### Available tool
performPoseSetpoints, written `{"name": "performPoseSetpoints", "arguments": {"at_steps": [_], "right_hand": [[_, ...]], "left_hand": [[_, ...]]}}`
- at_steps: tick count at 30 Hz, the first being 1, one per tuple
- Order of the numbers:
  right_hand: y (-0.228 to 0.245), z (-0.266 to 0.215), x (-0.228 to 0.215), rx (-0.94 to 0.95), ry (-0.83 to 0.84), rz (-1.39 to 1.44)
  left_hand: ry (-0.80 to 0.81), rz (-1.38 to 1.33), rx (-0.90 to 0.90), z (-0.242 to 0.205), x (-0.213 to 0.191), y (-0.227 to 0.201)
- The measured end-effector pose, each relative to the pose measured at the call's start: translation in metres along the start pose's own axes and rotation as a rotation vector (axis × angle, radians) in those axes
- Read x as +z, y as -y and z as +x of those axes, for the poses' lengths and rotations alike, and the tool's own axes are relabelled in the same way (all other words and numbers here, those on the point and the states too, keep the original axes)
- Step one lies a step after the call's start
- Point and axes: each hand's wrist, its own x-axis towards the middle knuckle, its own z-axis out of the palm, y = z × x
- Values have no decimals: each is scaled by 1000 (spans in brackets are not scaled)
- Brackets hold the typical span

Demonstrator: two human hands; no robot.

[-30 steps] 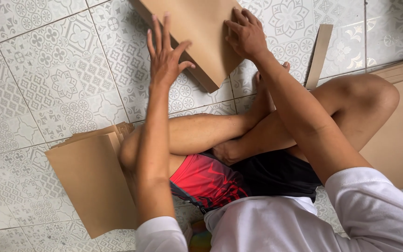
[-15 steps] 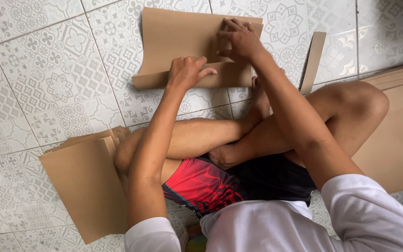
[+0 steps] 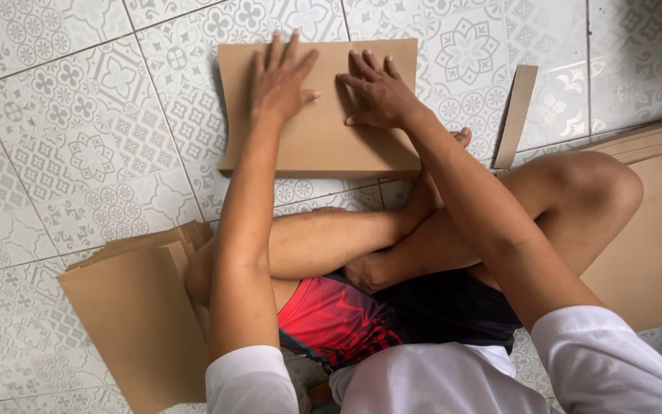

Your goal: Folding flat cardboard sheets into boxes or components and stacking them.

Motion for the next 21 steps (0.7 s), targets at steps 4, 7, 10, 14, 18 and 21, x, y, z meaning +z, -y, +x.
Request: {"name": "performPoseSetpoints", "arguments": {"at_steps": [4, 7, 10, 14, 18, 21], "right_hand": [[20, -5, -18, 27, 47, -10], [53, -15, -38, -5, 281, 5], [91, -29, -47, -31, 582, -103], [73, -38, -5, -149, 206, -163], [51, -30, -8, -175, -46, -245], [44, -29, -21, -248, -221, -247]], "left_hand": [[144, 26, -192, 8, 4, 23], [120, -47, -210, 8, 21, 29], [58, -132, -264, 7, 25, 28], [-4, -201, -294, -8, 27, 23], [81, -373, -245, -25, 19, 28], [147, -571, -172, -89, -39, 16]]}}
